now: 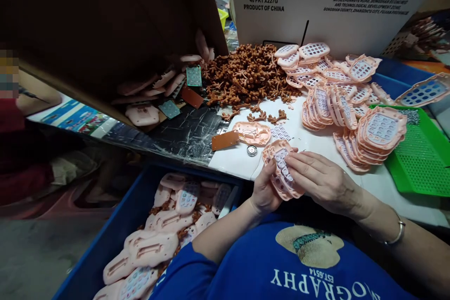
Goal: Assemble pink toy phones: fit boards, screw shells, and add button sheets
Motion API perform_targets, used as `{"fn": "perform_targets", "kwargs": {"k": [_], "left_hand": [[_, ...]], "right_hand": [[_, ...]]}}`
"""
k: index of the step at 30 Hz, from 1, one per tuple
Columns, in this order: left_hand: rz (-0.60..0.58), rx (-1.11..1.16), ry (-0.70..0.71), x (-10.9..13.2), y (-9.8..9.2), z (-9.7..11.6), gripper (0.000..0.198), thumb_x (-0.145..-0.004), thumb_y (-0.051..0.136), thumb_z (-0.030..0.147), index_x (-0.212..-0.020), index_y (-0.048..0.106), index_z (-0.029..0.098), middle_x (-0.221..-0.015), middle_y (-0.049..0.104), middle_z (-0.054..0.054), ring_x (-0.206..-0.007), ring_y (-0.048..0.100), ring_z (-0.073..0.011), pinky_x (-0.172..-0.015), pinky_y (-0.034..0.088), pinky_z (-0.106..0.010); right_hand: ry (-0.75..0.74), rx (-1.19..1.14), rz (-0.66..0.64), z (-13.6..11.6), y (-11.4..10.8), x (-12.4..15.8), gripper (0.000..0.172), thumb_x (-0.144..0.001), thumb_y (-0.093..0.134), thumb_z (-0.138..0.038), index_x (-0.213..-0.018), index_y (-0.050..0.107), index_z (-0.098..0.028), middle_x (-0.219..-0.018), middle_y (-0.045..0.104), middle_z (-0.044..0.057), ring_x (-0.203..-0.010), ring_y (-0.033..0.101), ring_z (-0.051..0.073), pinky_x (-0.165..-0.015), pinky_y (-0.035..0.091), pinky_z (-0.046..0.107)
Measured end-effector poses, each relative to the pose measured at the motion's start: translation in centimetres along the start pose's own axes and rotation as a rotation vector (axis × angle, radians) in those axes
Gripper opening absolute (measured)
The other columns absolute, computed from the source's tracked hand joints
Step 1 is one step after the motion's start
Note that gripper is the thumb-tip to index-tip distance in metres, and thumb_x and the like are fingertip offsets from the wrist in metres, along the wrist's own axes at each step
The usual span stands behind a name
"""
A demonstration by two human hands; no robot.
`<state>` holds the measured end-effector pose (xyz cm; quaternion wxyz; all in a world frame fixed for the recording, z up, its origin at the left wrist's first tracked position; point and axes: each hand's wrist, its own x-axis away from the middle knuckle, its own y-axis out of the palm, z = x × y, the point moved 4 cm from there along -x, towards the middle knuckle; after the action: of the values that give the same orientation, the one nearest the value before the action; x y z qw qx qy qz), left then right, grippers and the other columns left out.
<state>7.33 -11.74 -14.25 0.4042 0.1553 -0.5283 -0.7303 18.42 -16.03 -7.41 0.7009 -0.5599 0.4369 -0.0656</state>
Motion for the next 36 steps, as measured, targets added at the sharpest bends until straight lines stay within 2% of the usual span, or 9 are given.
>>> {"fn": "perform_targets", "kwargs": {"k": [4,10,13,15,16,19,21,29,36], "left_hand": [[-0.007,-0.020,0.015,0.1,-0.2,0.3,0.056,-0.072,0.073,0.046,-0.115,0.067,0.010,-0.117,0.069,-0.016,-0.126,0.056,-0.0362,-0.104,0.047,-0.044],[0.039,0.032,-0.030,0.1,-0.7,0.8,0.051,-0.075,0.069,0.047,-0.110,0.069,0.009,-0.114,0.070,-0.016,-0.123,0.058,-0.0348,-0.101,0.049,-0.042],[0.099,0.084,0.036,-0.1,-1.0,1.3,0.043,-0.080,0.066,0.043,-0.108,0.069,0.012,-0.111,0.072,-0.013,-0.121,0.060,-0.0334,-0.101,0.049,-0.043],[0.097,0.100,0.069,-0.2,-1.0,1.5,0.042,-0.081,0.065,0.044,-0.111,0.069,0.014,-0.115,0.072,-0.012,-0.121,0.060,-0.0339,-0.102,0.048,-0.047],[0.081,0.100,0.075,-0.3,-0.9,1.6,0.044,-0.082,0.064,0.044,-0.113,0.068,0.014,-0.118,0.071,-0.012,-0.121,0.060,-0.0346,-0.103,0.047,-0.049],[0.030,0.082,0.068,-0.3,-0.7,1.6,0.048,-0.082,0.064,0.046,-0.118,0.066,0.015,-0.124,0.068,-0.013,-0.119,0.062,-0.0355,-0.103,0.046,-0.052],[0.022,0.080,0.072,-0.3,-0.8,1.7,0.049,-0.083,0.063,0.047,-0.120,0.065,0.015,-0.123,0.068,-0.014,-0.117,0.063,-0.0353,-0.103,0.046,-0.052],[-0.020,0.082,0.026,-0.2,-1.2,1.6,0.057,-0.084,0.061,0.049,-0.130,0.059,0.016,-0.118,0.070,-0.015,-0.109,0.067,-0.0357,-0.099,0.048,-0.055],[0.019,0.098,0.083,-0.3,-0.8,1.8,0.046,-0.085,0.060,0.044,-0.119,0.065,0.013,-0.121,0.069,-0.014,-0.115,0.064,-0.0344,-0.104,0.046,-0.054]], "right_hand": [[0.047,-0.122,0.066,-0.2,0.3,-0.7,0.028,-0.090,0.054,-0.012,-0.117,0.063,-0.012,-0.125,0.066,0.018,-0.124,0.059,0.026,-0.101,0.055,0.044],[0.048,-0.108,0.026,-0.6,1.1,-1.0,0.036,-0.091,0.050,-0.010,-0.126,0.059,-0.011,-0.127,0.065,0.018,-0.125,0.058,0.027,-0.103,0.051,0.047],[0.118,-0.194,0.116,1.0,0.2,-1.8,0.028,-0.093,0.052,-0.019,-0.118,0.062,-0.012,-0.120,0.069,0.016,-0.112,0.065,0.023,-0.096,0.055,0.040],[0.262,-0.132,0.125,3.3,0.0,-3.0,0.024,-0.095,0.051,-0.021,-0.111,0.065,-0.012,-0.110,0.072,0.014,-0.100,0.068,0.021,-0.086,0.056,0.035],[0.352,-0.036,0.066,4.6,0.3,-3.8,0.022,-0.095,0.049,-0.020,-0.106,0.067,-0.013,-0.103,0.073,0.012,-0.094,0.069,0.021,-0.082,0.055,0.034],[0.559,0.246,-0.413,8.6,3.1,-6.0,0.024,-0.092,0.047,-0.012,-0.095,0.070,-0.013,-0.093,0.072,0.014,-0.086,0.067,0.025,-0.072,0.050,0.034],[0.592,0.281,-0.544,10.4,4.6,-7.3,0.024,-0.089,0.048,-0.008,-0.093,0.072,-0.011,-0.092,0.071,0.018,-0.086,0.066,0.026,-0.070,0.047,0.033],[0.657,0.235,-0.654,12.7,6.8,-8.4,0.024,-0.090,0.050,-0.014,-0.100,0.071,-0.008,-0.096,0.070,0.018,-0.085,0.064,0.022,-0.073,0.044,0.029],[0.671,0.242,-0.525,11.4,6.1,-7.5,0.027,-0.090,0.043,-0.009,-0.106,0.065,-0.008,-0.099,0.066,0.017,-0.089,0.061,0.024,-0.074,0.043,0.031]]}}
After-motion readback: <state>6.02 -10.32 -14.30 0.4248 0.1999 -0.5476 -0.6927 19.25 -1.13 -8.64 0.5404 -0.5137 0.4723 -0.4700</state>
